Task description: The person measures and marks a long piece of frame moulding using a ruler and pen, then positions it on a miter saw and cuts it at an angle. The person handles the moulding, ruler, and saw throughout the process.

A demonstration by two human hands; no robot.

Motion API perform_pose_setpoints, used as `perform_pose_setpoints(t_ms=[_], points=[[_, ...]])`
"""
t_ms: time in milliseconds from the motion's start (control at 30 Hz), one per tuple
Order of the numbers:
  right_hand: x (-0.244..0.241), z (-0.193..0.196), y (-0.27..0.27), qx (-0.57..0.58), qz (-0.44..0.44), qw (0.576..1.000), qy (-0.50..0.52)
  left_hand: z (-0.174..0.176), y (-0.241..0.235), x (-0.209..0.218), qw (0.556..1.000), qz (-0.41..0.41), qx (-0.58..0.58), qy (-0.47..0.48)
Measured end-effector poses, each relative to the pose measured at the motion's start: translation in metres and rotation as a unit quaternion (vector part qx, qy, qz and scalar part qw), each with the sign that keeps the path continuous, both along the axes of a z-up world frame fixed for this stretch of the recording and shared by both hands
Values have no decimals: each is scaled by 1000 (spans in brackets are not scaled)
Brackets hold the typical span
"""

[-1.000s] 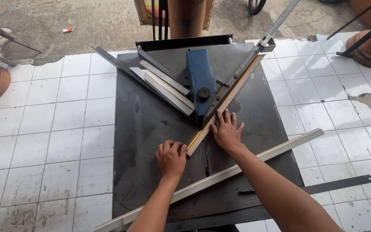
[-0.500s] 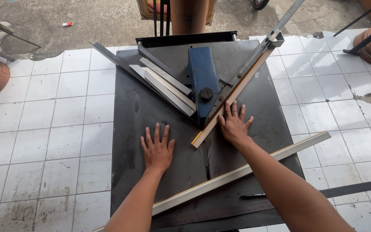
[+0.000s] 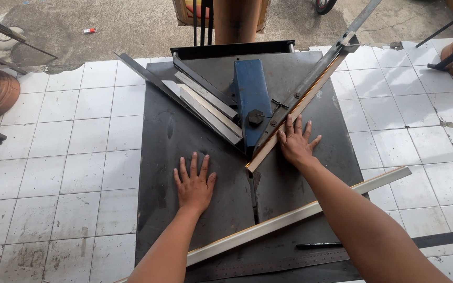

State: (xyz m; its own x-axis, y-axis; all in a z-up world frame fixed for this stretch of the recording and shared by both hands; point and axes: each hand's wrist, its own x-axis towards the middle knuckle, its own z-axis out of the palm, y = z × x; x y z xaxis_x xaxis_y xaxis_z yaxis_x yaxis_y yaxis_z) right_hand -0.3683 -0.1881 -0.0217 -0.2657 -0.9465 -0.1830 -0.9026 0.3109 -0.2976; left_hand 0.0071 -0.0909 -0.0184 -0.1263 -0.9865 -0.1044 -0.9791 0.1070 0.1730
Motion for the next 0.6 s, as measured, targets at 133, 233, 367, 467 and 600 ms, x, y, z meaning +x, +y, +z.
perform_pose_setpoints(t_ms=[133,233,367,467,600], points=[[7,13,15,-26,1,999,-24,0,2,-1,1000,-2,-4,3],[20,26,42,-16,36,999,18,4,2,-2,1000,-3,0,3],[12,21,63,-33,83,993,73,6,3,-2,1000,3,9,3],[5,25,63,-193,170,953,162,8,1,-2,1000,4,-1,3],[2,42,58,-108,334,928,127,9,4,-2,1000,7,3,0]])
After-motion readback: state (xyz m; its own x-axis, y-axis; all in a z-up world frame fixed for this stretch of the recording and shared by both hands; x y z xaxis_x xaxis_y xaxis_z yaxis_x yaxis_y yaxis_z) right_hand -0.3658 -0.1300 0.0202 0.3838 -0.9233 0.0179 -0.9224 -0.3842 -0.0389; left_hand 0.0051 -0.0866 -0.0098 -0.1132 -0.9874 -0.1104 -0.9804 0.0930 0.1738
